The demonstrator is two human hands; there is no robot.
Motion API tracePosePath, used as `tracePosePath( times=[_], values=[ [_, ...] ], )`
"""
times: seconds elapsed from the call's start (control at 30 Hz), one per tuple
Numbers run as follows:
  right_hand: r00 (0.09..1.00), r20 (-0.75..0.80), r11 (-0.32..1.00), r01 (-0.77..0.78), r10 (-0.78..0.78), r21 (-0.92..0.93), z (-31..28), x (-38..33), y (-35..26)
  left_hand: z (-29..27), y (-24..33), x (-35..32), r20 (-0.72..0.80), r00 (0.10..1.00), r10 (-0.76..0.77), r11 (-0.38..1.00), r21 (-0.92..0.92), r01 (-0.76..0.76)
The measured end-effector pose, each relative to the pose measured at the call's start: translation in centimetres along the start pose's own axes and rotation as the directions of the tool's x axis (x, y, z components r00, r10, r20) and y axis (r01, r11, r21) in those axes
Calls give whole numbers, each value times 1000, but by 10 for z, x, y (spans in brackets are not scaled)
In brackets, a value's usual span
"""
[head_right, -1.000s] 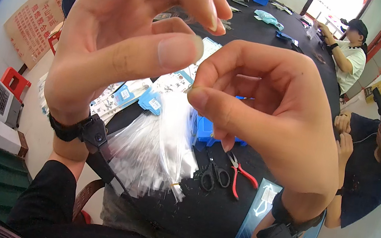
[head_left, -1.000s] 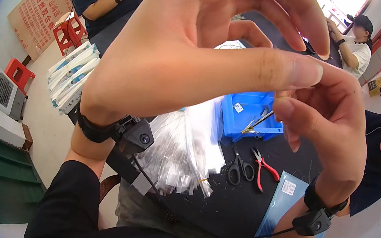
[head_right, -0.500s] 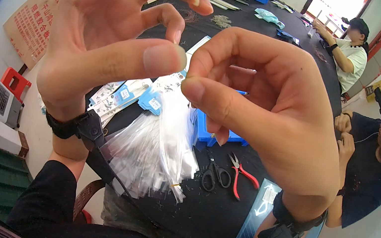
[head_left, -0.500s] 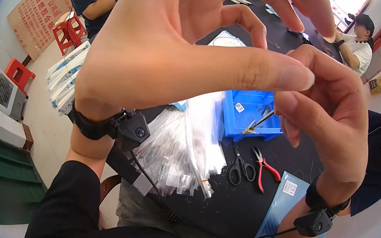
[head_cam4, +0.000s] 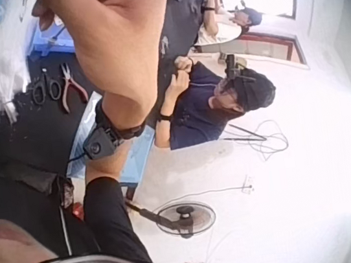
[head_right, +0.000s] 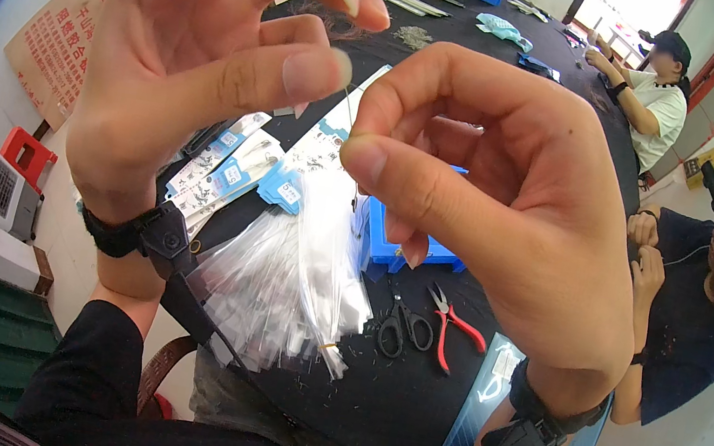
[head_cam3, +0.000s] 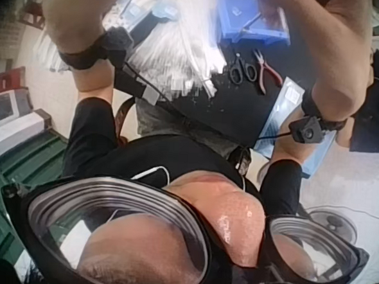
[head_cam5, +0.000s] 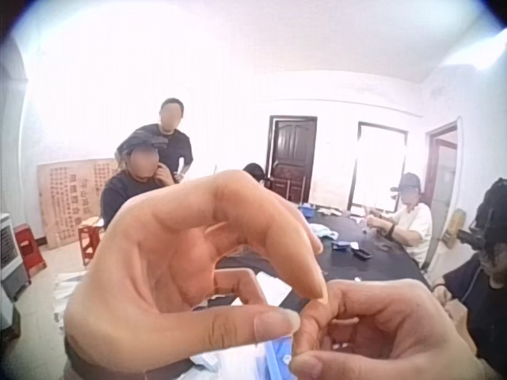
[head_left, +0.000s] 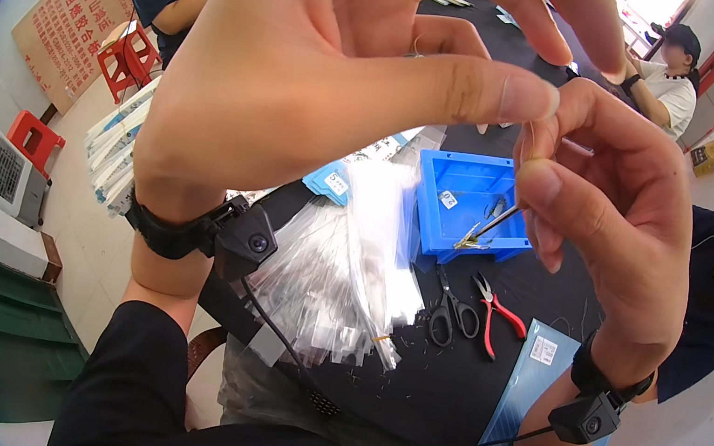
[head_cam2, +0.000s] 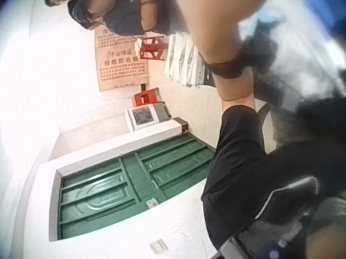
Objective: The person threads a line through a hook, inserts the hook into a metal tube, and uses pliers to pull the line tight. They then use scissors to cut the excess line.
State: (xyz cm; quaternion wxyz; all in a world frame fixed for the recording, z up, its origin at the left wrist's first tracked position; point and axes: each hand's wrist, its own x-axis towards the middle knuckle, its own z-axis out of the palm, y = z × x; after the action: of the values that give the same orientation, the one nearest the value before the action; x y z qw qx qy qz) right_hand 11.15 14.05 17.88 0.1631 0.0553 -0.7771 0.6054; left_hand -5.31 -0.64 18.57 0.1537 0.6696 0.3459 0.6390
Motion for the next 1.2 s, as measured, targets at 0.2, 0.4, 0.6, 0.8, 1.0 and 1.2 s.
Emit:
tracePosePath(
  times=[0.2, 0.4, 0.6, 0.8, 1.0, 1.2],
  values=[
    [1000, -22, 1000, -13, 13, -19, 3, 0, 1, -9, 2, -7, -11, 1000, -7, 1000, 0, 7],
    [999, -35, 1000, -30, 29, -7, 5, 1, 1, -14, 3, -12, -15, 1000, -11, 1000, -9, 11],
    [999, -33, 999, -24, 24, -24, 9, 2, 2, -14, 1, -13, -22, 1000, -11, 1000, -22, 11],
    [996, -59, 988, -72, 64, -136, 16, 2, 0, -15, 0, -14, -29, 1000, -9, 999, -36, 8],
    [993, -38, 979, -120, 116, -164, 25, 8, 1, -20, 3, -16, -31, 1000, -5, 999, -49, 3],
    [997, -28, 984, -78, 75, -163, 33, 4, 9, -23, 6, -19, -39, 999, -1, 998, -59, -1]
  ],
)
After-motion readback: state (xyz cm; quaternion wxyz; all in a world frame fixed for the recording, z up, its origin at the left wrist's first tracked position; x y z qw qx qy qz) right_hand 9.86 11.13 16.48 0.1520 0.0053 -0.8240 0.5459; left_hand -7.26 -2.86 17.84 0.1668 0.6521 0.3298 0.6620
